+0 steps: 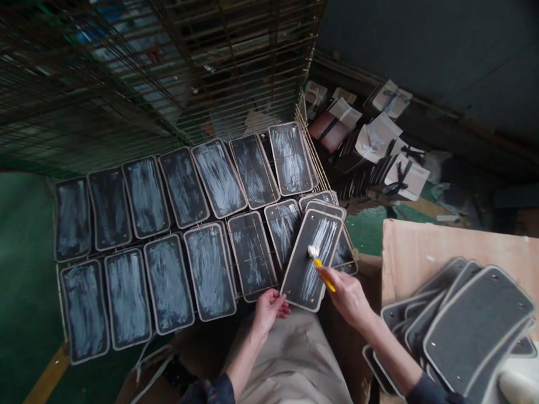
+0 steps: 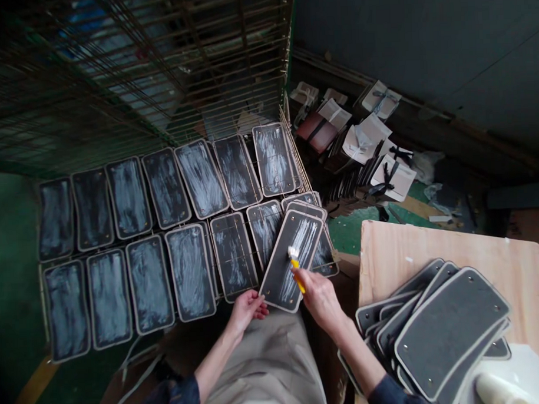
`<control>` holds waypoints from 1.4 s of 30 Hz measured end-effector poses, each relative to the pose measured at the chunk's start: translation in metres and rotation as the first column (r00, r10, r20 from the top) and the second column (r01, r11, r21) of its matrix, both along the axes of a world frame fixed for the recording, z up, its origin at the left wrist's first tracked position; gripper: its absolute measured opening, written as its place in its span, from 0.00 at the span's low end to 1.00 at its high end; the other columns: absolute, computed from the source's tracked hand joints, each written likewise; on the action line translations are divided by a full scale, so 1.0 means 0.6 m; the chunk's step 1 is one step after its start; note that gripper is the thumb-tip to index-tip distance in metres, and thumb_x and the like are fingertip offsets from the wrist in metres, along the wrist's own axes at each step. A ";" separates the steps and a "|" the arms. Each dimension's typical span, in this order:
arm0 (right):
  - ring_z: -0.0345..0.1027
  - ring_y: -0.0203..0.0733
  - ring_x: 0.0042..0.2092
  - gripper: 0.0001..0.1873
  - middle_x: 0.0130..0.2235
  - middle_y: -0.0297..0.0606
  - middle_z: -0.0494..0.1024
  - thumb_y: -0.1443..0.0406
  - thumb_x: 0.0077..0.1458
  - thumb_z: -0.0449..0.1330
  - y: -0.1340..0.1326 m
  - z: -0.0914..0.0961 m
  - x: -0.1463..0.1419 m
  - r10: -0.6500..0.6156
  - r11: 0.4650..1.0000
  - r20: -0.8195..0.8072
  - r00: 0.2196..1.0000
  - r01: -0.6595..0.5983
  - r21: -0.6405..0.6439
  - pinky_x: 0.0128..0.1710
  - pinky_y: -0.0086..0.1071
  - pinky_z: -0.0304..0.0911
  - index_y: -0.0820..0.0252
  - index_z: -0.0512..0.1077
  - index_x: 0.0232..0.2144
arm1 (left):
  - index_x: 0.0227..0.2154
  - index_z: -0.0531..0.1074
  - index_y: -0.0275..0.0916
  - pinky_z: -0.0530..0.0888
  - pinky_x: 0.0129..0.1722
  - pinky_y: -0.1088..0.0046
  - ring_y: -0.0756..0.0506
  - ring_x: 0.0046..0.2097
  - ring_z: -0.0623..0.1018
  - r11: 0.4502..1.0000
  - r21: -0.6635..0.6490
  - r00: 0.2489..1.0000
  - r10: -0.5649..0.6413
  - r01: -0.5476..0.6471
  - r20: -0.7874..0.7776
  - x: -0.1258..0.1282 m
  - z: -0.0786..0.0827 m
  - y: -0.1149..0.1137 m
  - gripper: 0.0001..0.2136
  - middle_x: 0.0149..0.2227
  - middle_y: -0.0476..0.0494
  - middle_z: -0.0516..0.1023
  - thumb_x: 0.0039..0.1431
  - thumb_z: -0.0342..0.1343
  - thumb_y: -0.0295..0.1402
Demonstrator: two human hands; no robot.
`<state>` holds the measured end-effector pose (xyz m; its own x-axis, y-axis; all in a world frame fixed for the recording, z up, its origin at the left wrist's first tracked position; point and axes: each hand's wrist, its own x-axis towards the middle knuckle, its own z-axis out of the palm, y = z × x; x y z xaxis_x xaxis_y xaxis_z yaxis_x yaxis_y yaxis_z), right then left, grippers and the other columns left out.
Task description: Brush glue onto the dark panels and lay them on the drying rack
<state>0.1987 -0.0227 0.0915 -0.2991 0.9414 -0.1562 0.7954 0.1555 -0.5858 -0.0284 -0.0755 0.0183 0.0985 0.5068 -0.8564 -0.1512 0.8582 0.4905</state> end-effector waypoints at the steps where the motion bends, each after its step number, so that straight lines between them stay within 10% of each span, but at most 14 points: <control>1: 0.71 0.42 0.34 0.13 0.36 0.41 0.76 0.70 0.62 0.47 -0.027 0.005 -0.014 0.010 0.998 -0.027 1.000 -0.012 -0.054 0.34 0.32 0.64 0.59 0.66 0.47 | 0.26 0.64 0.36 0.71 0.20 0.77 0.48 0.22 0.77 1.000 0.000 1.000 -0.004 0.004 0.002 -0.001 0.000 0.000 0.21 0.22 0.47 0.76 0.43 0.63 0.48; 6: 0.71 0.40 0.33 0.10 0.34 0.38 0.76 0.67 0.63 0.47 -0.103 0.043 -0.063 -0.078 0.943 -0.209 0.975 0.004 -0.334 0.33 0.30 0.64 0.57 0.66 0.43 | 0.26 0.64 0.36 0.71 0.21 0.76 0.47 0.24 0.78 0.999 0.006 0.999 -0.045 0.045 0.026 -0.007 -0.001 0.000 0.20 0.23 0.45 0.76 0.44 0.62 0.48; 11: 0.73 0.40 0.32 0.11 0.30 0.36 0.76 0.61 0.64 0.47 -0.055 0.034 -0.044 -0.260 0.892 -0.388 0.884 0.066 -0.448 0.33 0.28 0.66 0.58 0.66 0.43 | 0.27 0.65 0.36 0.72 0.22 0.76 0.47 0.25 0.78 0.998 0.029 0.997 -0.064 0.063 0.049 -0.012 -0.005 -0.003 0.20 0.25 0.45 0.77 0.45 0.61 0.49; 18: 0.74 0.41 0.35 0.12 0.34 0.37 0.78 0.61 0.63 0.50 0.084 -0.004 0.017 -0.315 0.949 -0.258 0.914 0.312 -0.052 0.34 0.30 0.66 0.57 0.67 0.46 | 0.27 0.66 0.35 0.72 0.22 0.76 0.48 0.24 0.77 0.998 0.046 0.998 -0.050 0.049 0.024 -0.012 -0.013 -0.005 0.21 0.24 0.46 0.75 0.44 0.61 0.50; 23: 0.73 0.41 0.40 0.13 0.42 0.41 0.77 0.62 0.64 0.49 0.131 -0.011 0.015 -0.232 0.949 -0.138 0.963 0.255 0.184 0.39 0.31 0.65 0.58 0.67 0.48 | 0.27 0.66 0.35 0.72 0.22 0.76 0.48 0.24 0.77 0.999 0.042 0.999 -0.032 0.031 0.016 -0.012 -0.010 -0.003 0.20 0.24 0.46 0.75 0.44 0.62 0.49; 33: 0.72 0.42 0.36 0.13 0.38 0.42 0.76 0.64 0.65 0.46 -0.018 0.013 -0.056 0.010 0.983 -0.192 0.981 -0.045 -0.180 0.36 0.31 0.65 0.57 0.67 0.46 | 0.27 0.67 0.36 0.71 0.22 0.75 0.48 0.24 0.77 0.999 0.043 0.999 -0.030 0.029 0.020 -0.016 -0.006 -0.001 0.18 0.23 0.46 0.76 0.44 0.62 0.47; 38: 0.72 0.39 0.32 0.11 0.34 0.38 0.76 0.62 0.65 0.47 -0.065 0.042 -0.059 -0.136 0.926 -0.318 0.938 0.006 -0.378 0.33 0.28 0.65 0.57 0.67 0.44 | 0.27 0.67 0.36 0.72 0.23 0.74 0.47 0.25 0.78 0.998 0.031 0.998 -0.055 0.055 0.008 -0.018 -0.003 0.001 0.18 0.24 0.45 0.77 0.45 0.62 0.47; 42: 0.73 0.39 0.34 0.10 0.35 0.38 0.76 0.62 0.63 0.50 -0.037 0.031 -0.040 -0.283 0.949 -0.335 0.899 0.212 -0.233 0.34 0.27 0.65 0.57 0.67 0.45 | 0.28 0.67 0.35 0.72 0.24 0.74 0.47 0.26 0.78 0.998 0.031 0.998 -0.059 0.058 0.030 -0.019 0.000 0.001 0.17 0.25 0.45 0.77 0.46 0.62 0.45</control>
